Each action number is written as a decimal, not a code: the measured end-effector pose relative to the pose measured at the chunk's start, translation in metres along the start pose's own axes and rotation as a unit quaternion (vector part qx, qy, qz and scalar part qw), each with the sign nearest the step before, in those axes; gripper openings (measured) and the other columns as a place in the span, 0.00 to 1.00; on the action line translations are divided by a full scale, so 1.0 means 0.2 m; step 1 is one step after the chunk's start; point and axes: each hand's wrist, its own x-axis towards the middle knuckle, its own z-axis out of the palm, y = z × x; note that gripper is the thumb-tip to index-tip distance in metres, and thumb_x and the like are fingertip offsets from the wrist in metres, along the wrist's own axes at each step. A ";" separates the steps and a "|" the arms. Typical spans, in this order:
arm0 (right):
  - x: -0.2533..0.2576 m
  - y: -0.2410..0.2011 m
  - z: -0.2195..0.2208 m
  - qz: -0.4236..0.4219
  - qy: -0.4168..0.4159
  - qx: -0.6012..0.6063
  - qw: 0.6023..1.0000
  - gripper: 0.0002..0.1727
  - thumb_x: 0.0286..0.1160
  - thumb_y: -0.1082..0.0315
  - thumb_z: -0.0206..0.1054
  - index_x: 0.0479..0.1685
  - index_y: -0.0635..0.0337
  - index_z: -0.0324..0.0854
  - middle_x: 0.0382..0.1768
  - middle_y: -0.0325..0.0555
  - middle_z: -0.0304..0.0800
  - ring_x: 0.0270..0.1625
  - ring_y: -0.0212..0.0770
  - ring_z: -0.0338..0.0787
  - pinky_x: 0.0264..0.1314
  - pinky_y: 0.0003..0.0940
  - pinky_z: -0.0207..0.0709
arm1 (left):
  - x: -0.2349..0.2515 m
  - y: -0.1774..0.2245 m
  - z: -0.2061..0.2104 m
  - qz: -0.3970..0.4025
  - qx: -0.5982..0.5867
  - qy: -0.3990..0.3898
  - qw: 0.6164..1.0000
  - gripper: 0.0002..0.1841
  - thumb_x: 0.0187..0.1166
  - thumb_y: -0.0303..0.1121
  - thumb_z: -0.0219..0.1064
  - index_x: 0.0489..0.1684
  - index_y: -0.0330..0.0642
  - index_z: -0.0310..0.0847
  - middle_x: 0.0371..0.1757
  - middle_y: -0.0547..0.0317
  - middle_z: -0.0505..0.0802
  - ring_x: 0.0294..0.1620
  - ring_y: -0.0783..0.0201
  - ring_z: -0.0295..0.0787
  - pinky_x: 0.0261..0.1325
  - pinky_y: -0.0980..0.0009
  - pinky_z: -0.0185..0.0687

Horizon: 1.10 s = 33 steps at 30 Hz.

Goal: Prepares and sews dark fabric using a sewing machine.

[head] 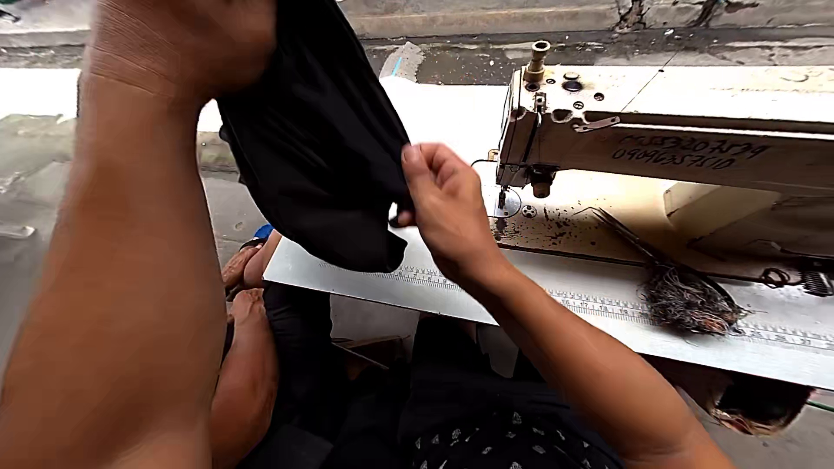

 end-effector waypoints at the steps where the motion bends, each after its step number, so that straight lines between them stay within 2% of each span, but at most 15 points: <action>1: -0.09 0.11 -0.05 0.134 -0.003 0.062 0.989 0.13 0.93 0.62 0.55 0.53 0.64 0.76 0.32 0.44 0.86 0.24 0.33 0.87 0.30 0.30 0.87 | 0.00 0.16 0.04 0.045 -0.027 -0.095 0.994 0.16 0.88 0.39 0.55 0.43 0.37 0.86 0.34 0.37 0.90 0.36 0.36 0.88 0.39 0.33 0.75; 2: -0.20 0.19 -0.09 0.237 0.009 0.110 0.965 0.12 0.93 0.64 0.55 0.54 0.67 0.75 0.32 0.47 0.88 0.26 0.36 0.90 0.33 0.33 0.91 | -0.02 0.29 0.14 0.082 -0.047 -0.175 0.980 0.13 0.88 0.36 0.58 0.51 0.41 0.87 0.37 0.37 0.92 0.39 0.32 0.91 0.40 0.26 0.76; 4: -0.40 0.28 -0.19 0.358 0.037 0.130 0.924 0.09 0.93 0.68 0.55 0.54 0.68 0.72 0.33 0.48 0.91 0.28 0.39 0.94 0.36 0.34 0.93 | -0.12 0.50 0.45 0.110 -0.089 -0.302 0.943 0.08 0.84 0.34 0.64 0.51 0.52 0.90 0.37 0.47 0.95 0.40 0.37 0.93 0.38 0.29 0.80; 6: -0.55 0.28 -0.33 0.375 0.063 0.074 0.922 0.06 0.91 0.71 0.57 0.50 0.66 0.73 0.32 0.47 0.93 0.28 0.39 0.95 0.35 0.33 0.94 | -0.24 0.65 0.75 0.128 -0.163 -0.359 0.910 0.07 0.83 0.34 0.66 0.47 0.52 0.91 0.41 0.53 0.95 0.42 0.43 0.94 0.39 0.35 0.83; 9: -0.58 0.22 -0.59 0.304 0.038 -0.147 0.940 0.05 0.86 0.69 0.63 0.47 0.62 0.79 0.31 0.38 0.94 0.29 0.33 0.95 0.30 0.28 0.92 | -0.35 0.77 1.02 0.139 -0.277 -0.318 0.896 0.07 0.83 0.33 0.66 0.46 0.48 0.92 0.44 0.52 0.92 0.41 0.47 0.93 0.37 0.40 0.84; 11: -0.46 0.21 -0.74 0.176 0.026 -0.359 0.916 0.09 0.82 0.62 0.66 0.47 0.58 0.86 0.35 0.33 0.92 0.29 0.24 0.90 0.30 0.21 0.87 | -0.37 0.80 1.08 0.124 -0.320 -0.292 0.893 0.08 0.82 0.34 0.67 0.47 0.49 0.93 0.43 0.54 0.91 0.40 0.50 0.92 0.37 0.43 0.85; 13: -0.26 0.24 -0.83 0.085 0.051 -0.496 0.863 0.11 0.80 0.59 0.68 0.48 0.55 0.90 0.39 0.37 0.92 0.31 0.25 0.87 0.33 0.23 0.83 | -0.36 0.79 1.08 0.107 -0.339 -0.288 0.889 0.08 0.81 0.35 0.68 0.45 0.47 0.94 0.41 0.54 0.92 0.41 0.51 0.92 0.38 0.44 0.84; 16: 0.02 0.31 -0.87 0.145 0.052 -0.532 0.832 0.24 0.80 0.47 0.70 0.62 0.56 0.86 0.45 0.47 0.87 0.36 0.42 0.85 0.38 0.46 0.81 | -0.37 0.77 1.09 0.074 -0.359 -0.276 0.888 0.07 0.79 0.36 0.71 0.41 0.46 0.94 0.37 0.57 0.93 0.40 0.57 0.92 0.43 0.50 0.87; 18: 0.08 0.42 -0.89 0.185 0.059 -0.515 0.835 0.30 0.76 0.38 0.70 0.63 0.54 0.84 0.47 0.48 0.90 0.46 0.48 0.88 0.50 0.59 0.80 | -0.39 0.75 1.09 0.058 -0.381 -0.266 0.884 0.07 0.79 0.37 0.71 0.40 0.46 0.93 0.37 0.60 0.94 0.41 0.63 0.92 0.46 0.56 0.87; 22: 0.09 0.49 -0.93 0.139 0.044 -0.497 0.856 0.15 0.79 0.47 0.70 0.46 0.47 0.89 0.37 0.38 0.90 0.40 0.38 0.87 0.44 0.51 0.79 | -0.39 0.73 1.09 0.032 -0.408 -0.275 0.870 0.07 0.80 0.39 0.71 0.42 0.50 0.94 0.37 0.66 0.94 0.40 0.71 0.91 0.47 0.65 0.87; 25: 0.10 0.39 -0.95 0.153 0.033 -0.617 0.771 0.15 0.83 0.51 0.65 0.43 0.53 0.86 0.38 0.46 0.88 0.42 0.47 0.88 0.43 0.55 0.78 | -0.39 0.74 1.08 0.036 -0.402 -0.284 0.870 0.07 0.80 0.39 0.70 0.41 0.51 0.94 0.38 0.68 0.94 0.40 0.73 0.91 0.46 0.67 0.87; 27: 0.07 0.28 -0.91 0.145 0.042 -0.672 0.725 0.16 0.83 0.56 0.65 0.49 0.61 0.87 0.45 0.56 0.89 0.47 0.56 0.91 0.44 0.59 0.80 | -0.39 0.75 1.06 0.035 -0.401 -0.287 0.869 0.07 0.80 0.39 0.70 0.41 0.51 0.94 0.38 0.68 0.94 0.40 0.74 0.91 0.46 0.68 0.87; 28: 0.02 0.23 -0.90 0.134 0.046 -0.652 0.745 0.16 0.84 0.55 0.65 0.53 0.60 0.85 0.46 0.51 0.87 0.41 0.49 0.88 0.39 0.50 0.79 | -0.39 0.76 1.05 0.031 -0.404 -0.286 0.868 0.07 0.79 0.39 0.71 0.42 0.51 0.94 0.38 0.68 0.94 0.40 0.75 0.90 0.46 0.69 0.86; 30: -0.08 0.20 -0.86 0.121 0.042 -0.533 0.836 0.19 0.78 0.49 0.70 0.58 0.52 0.85 0.42 0.33 0.85 0.26 0.24 0.79 0.24 0.21 0.73 | -0.38 0.76 1.01 0.022 -0.411 -0.277 0.868 0.06 0.79 0.39 0.71 0.43 0.52 0.93 0.38 0.71 0.94 0.39 0.79 0.89 0.44 0.74 0.85; 33: -0.19 0.23 -0.81 0.109 0.008 -0.390 0.914 0.25 0.68 0.52 0.80 0.61 0.55 0.88 0.43 0.30 0.90 0.27 0.18 0.79 0.25 0.12 0.72 | -0.38 0.77 0.93 0.024 -0.442 -0.251 0.861 0.06 0.78 0.39 0.71 0.43 0.52 0.93 0.37 0.75 0.94 0.39 0.85 0.88 0.44 0.83 0.84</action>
